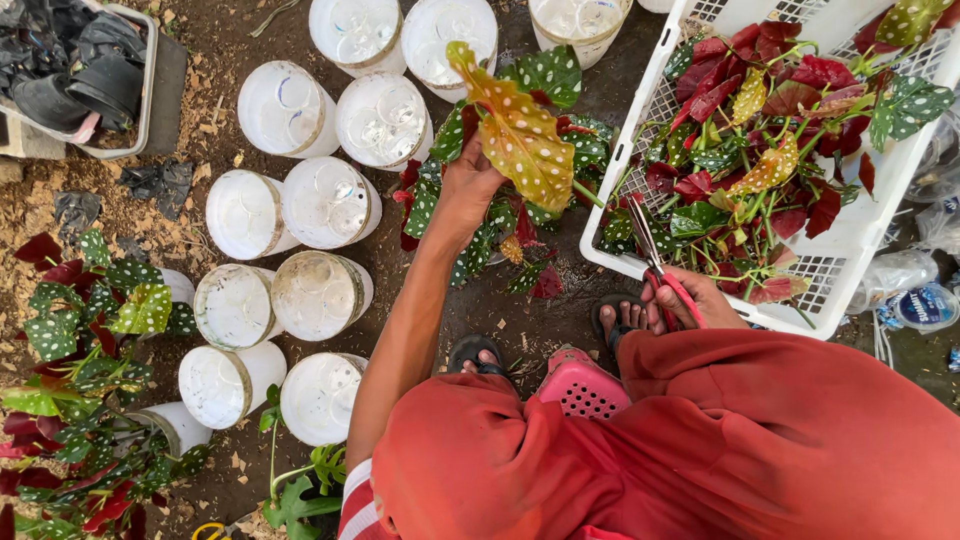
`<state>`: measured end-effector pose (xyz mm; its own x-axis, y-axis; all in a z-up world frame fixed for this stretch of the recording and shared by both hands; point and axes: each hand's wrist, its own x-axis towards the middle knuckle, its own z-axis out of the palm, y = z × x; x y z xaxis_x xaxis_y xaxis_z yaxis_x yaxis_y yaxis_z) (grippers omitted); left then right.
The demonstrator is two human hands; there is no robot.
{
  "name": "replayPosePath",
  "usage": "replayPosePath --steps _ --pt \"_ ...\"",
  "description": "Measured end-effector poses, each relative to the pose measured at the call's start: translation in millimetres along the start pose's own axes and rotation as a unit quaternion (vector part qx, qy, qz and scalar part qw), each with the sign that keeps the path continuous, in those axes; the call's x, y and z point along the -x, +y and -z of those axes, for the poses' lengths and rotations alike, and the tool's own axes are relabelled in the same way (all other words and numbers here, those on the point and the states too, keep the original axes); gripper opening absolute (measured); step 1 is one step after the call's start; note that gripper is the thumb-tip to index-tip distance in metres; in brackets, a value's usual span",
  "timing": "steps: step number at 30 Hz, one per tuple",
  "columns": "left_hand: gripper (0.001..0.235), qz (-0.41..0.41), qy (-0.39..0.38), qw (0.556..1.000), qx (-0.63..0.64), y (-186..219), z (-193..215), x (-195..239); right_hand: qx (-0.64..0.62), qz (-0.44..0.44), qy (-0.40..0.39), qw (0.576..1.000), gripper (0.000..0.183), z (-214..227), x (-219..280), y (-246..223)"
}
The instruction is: The person trims spotted-leaf plants using red-handled scissors, cutting stems and leaves, then places the cuttings into a white basket. The person also adjusts the plants in white plastic containers on the ground.
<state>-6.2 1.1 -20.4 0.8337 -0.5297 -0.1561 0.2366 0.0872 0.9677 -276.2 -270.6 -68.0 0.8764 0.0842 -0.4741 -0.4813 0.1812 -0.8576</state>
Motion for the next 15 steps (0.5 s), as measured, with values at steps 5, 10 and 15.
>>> replayPosePath --steps 5,10,15 --pt "0.064 0.028 -0.074 0.997 -0.016 18 -1 6 0.008 -0.007 0.003 1.000 0.034 4 -4 3" --pt "0.074 0.046 -0.091 0.995 -0.013 34 -6 6 0.004 -0.022 0.004 1.000 0.033 5 -4 3" --pt "0.080 0.019 -0.033 0.999 -0.001 31 -9 11 0.041 0.022 -0.068 0.997 0.034 6 -2 -6"
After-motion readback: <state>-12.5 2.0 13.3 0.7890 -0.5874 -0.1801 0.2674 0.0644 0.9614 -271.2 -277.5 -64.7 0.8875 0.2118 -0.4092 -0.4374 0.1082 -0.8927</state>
